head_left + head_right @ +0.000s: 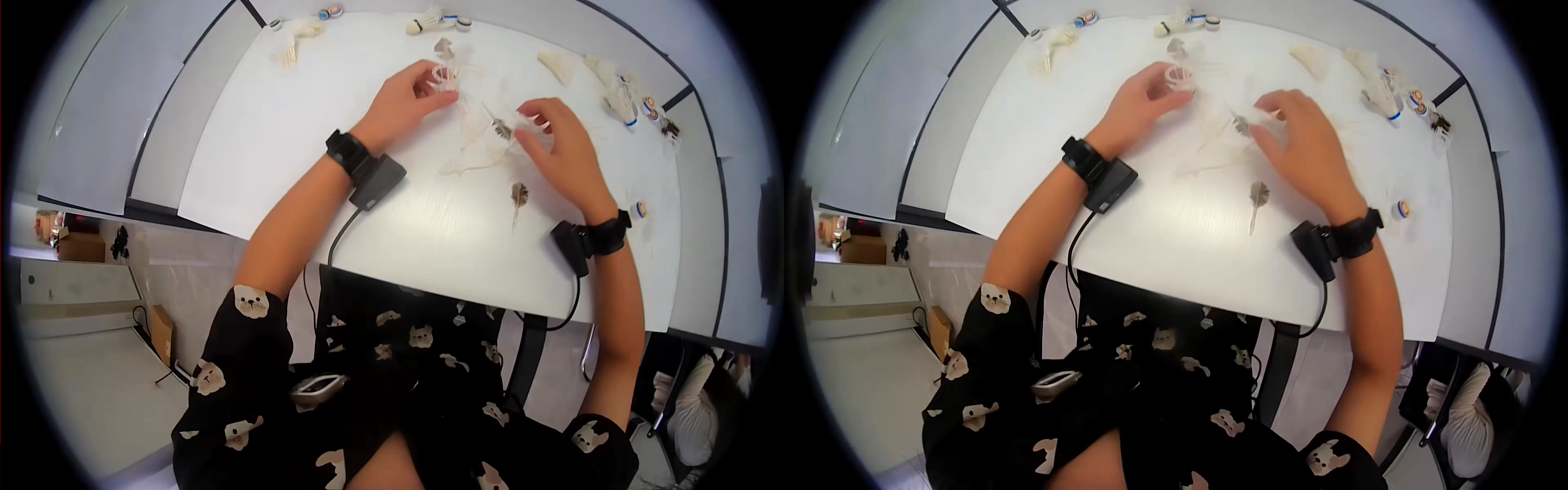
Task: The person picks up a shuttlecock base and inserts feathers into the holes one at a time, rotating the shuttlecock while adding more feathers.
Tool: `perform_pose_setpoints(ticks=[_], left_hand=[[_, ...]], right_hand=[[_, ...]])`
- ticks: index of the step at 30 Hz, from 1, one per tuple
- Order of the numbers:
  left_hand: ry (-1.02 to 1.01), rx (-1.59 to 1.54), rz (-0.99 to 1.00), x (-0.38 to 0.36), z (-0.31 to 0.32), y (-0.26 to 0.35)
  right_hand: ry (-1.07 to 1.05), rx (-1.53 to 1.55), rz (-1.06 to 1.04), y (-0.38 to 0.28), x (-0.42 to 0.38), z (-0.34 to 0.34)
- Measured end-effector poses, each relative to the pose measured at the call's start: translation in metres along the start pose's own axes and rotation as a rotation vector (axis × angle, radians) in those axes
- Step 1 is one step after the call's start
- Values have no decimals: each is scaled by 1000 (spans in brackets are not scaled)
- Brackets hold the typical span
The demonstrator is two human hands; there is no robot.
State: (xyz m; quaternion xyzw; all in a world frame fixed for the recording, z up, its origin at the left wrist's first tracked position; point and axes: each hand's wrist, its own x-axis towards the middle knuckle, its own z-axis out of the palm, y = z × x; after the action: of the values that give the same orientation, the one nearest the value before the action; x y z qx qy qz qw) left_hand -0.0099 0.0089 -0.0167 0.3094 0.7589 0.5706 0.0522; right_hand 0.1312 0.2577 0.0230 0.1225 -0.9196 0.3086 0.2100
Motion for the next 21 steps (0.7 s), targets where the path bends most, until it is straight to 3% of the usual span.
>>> perform_pose_setpoints(ticks=[9,15,21], left_hand=[[-92,-2,-14,4,-4,-1],[27,68,-48,-2,-3,16],[21,5,-67,2,-2,6]], right_hand=[[-117,9,49,-6,-2,-7],[-258,107,51,-9,-9,-1],[-276,79,-22,-10,-14,1]])
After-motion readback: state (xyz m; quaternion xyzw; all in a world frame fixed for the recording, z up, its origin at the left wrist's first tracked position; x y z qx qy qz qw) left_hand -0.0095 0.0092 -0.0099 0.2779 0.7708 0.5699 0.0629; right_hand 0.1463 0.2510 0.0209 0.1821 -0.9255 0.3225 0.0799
